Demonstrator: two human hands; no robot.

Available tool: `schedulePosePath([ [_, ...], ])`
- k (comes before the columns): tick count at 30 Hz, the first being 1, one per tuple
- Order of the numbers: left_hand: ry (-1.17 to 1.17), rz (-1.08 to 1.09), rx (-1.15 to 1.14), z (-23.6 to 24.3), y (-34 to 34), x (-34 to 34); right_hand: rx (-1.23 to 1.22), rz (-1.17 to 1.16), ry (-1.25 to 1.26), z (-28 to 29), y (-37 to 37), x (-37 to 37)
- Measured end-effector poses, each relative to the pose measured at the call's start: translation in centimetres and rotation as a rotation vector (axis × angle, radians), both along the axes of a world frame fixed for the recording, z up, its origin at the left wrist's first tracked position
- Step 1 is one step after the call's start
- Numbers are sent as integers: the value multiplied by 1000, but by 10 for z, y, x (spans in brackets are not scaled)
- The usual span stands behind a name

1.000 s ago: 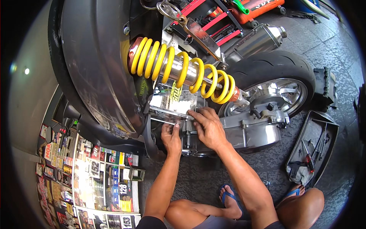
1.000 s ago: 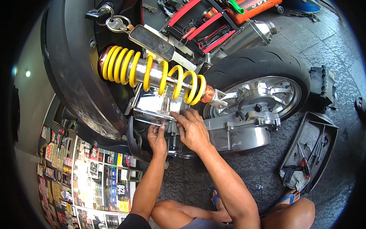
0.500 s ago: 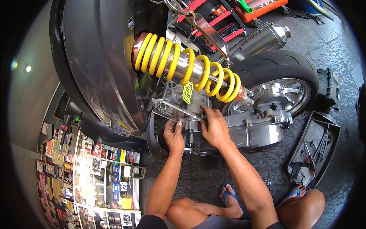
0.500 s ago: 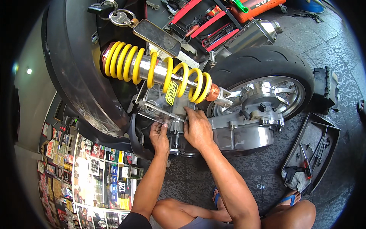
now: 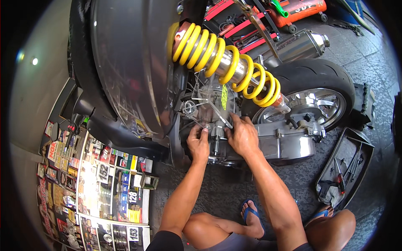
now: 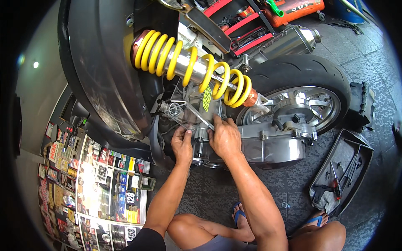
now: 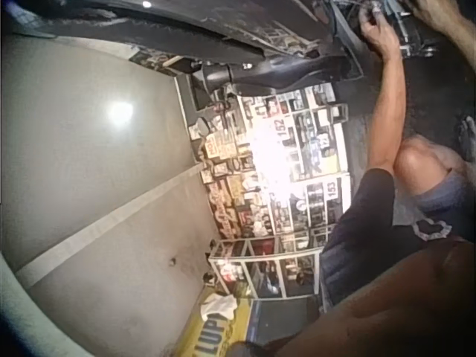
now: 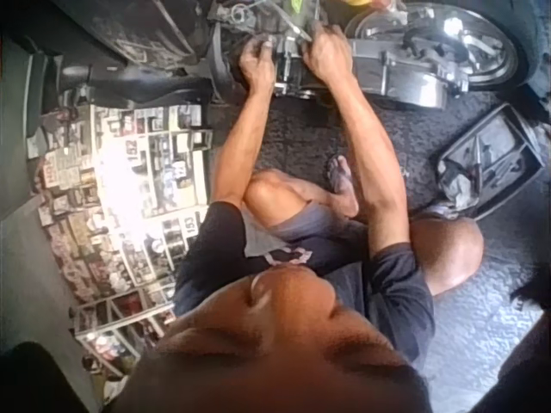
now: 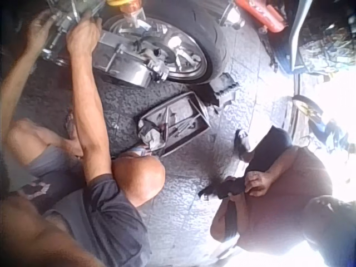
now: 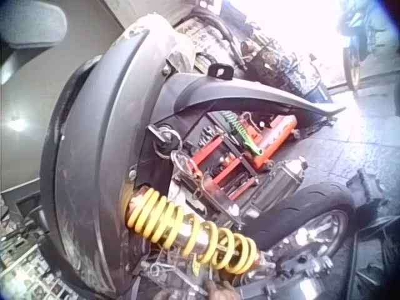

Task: The person positions a clear plastic cover against the side of a motorcycle engine and secures it by hand before tightening several bolts with a T-handle socket wrench.

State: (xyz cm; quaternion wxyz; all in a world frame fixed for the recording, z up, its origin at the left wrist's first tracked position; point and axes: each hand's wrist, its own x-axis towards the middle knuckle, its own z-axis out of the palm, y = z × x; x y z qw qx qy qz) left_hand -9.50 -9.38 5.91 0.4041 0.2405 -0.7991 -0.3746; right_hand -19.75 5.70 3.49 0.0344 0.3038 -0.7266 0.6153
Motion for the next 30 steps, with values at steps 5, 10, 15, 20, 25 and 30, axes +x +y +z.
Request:
schedulePosePath([
  [5, 9, 15, 3, -1, 1, -3, 41, -26, 35, -1, 1, 3],
  [10, -57, 2, 50, 1, -4, 2, 93, -163, 193, 17, 24, 34],
  [15, -69, 13, 59, 3, -5, 3, 268, 342, -8, 36, 12, 71],
  [20, -84, 40, 44, 7, 1, 2, 271, 404, -134, 42, -4, 62],
  [25, -103, 70, 26, 3, 2, -3, 243, 421, -171, 37, -2, 55],
  [30, -26, 13, -8, -11, -16, 2, -21, 303, -105, 17, 5, 71],
])
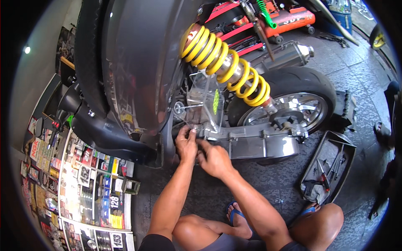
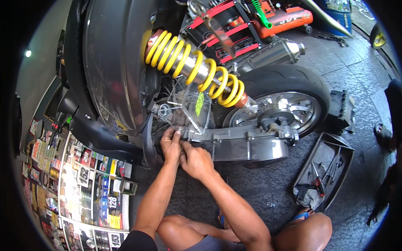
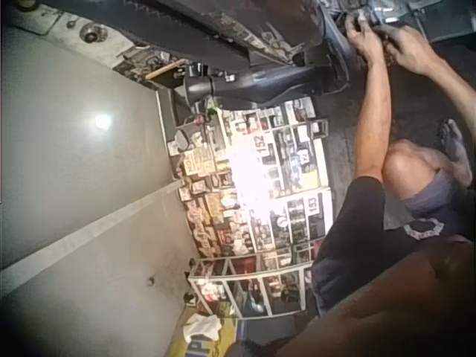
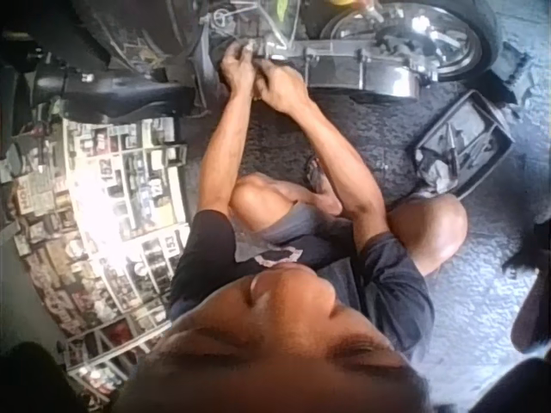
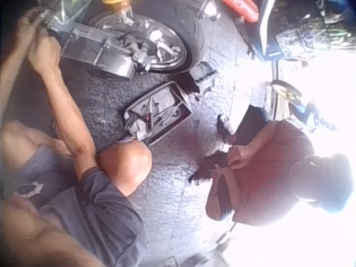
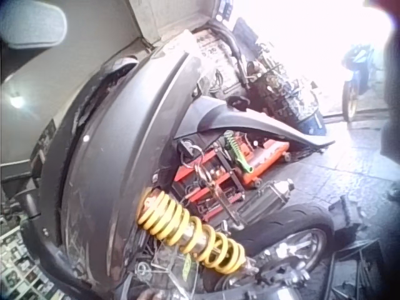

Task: The person positions a clear plastic cover against the side of a motorcycle engine and secures it by hand before tightening several bolts with a T-handle socket wrench.

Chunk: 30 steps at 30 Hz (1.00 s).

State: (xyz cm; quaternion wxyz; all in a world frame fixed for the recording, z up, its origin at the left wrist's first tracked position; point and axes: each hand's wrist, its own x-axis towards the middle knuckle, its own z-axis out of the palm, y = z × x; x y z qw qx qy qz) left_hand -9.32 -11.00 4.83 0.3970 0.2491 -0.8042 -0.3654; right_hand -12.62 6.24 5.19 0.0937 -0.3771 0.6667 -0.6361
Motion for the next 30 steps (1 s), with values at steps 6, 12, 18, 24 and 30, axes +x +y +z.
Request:
schedulePosePath([
  [6, -3, 17, -20, 4, 2, -3, -105, -25, -54, -24, 14, 29],
  [12, -36, 29, -34, 12, 16, -3, 194, 102, -89, -73, 24, 64],
  [18, -48, 8, 13, 19, 23, 1, 519, 305, -17, -151, 34, 119],
  [24, -163, 41, -168, 3, 26, -7, 947, 581, -59, -172, 76, 133],
  [30, -17, -97, -67, -8, -37, 6, 895, 443, -47, -224, 97, 163],
])
